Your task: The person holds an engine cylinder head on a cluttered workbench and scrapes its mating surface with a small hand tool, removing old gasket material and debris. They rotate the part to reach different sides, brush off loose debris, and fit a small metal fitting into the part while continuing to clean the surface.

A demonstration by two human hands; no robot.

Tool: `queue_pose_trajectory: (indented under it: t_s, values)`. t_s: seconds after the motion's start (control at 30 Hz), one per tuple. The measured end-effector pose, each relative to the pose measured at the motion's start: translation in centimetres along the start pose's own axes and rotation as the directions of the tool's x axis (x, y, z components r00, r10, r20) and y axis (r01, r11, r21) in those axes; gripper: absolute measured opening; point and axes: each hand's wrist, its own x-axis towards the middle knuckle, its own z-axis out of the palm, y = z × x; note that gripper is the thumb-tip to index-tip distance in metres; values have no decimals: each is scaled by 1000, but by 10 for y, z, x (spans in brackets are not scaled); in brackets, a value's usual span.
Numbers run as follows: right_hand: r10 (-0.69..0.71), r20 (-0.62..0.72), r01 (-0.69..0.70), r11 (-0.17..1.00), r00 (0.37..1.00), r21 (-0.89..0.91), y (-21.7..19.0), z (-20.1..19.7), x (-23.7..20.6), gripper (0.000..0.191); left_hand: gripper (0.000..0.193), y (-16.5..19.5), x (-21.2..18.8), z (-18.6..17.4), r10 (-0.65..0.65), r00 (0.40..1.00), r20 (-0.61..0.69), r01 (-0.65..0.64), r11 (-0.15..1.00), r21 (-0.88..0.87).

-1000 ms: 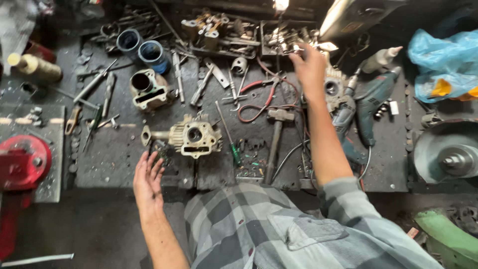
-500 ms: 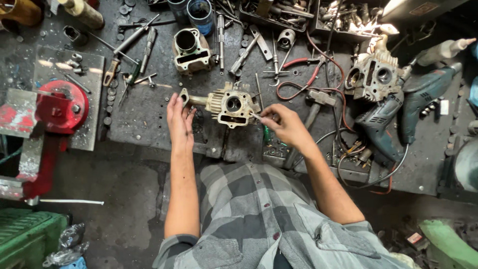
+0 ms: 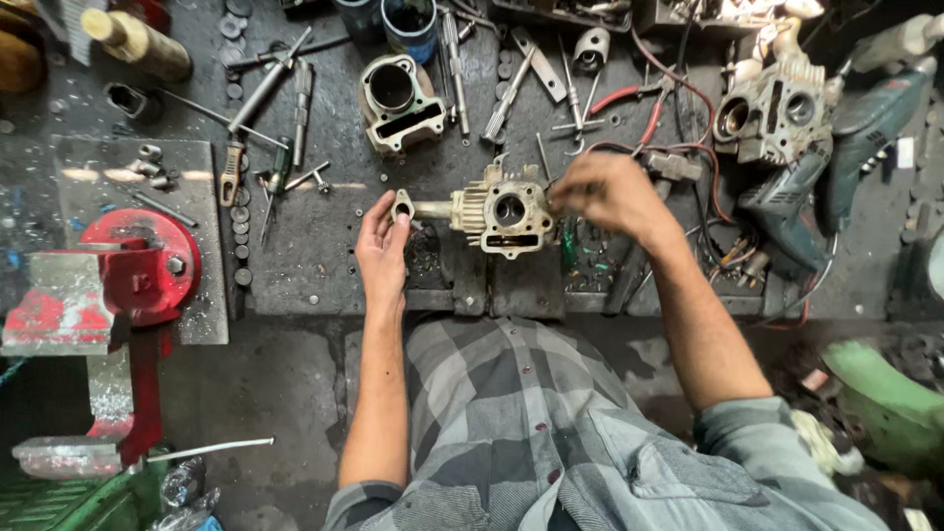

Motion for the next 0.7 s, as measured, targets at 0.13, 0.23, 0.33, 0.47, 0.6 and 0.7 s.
queue_pose_trajectory:
  t_s: [0.13,0.23,0.33,0.47,0.6,0.7]
  values:
    - [64,250,-84,994,966,70,14,-3,8,17,45,11,15,-13,-12,994,105,7,999,47]
    - [128,86,-130,991,988,15,14,2,3,10,46,18,26,-21,-79,982,173,65,994,83]
    - [122,68,-129,987,990,101,7,8,-3,14,46,24,40,-31,-107,953,285,77,990,115]
    - [242,-10,-241,969,970,47,-5,12,3,18,47,30,57,-41,-128,897,422,39,976,214]
    - [187,6,-181,944,982,277,-10,2,7,14,46,32,61,-45,-108,876,469,-37,957,288]
    - [288,31,-290,954,957,79,-2,1,2,21,45,30,55,-44,-118,884,453,-50,938,342]
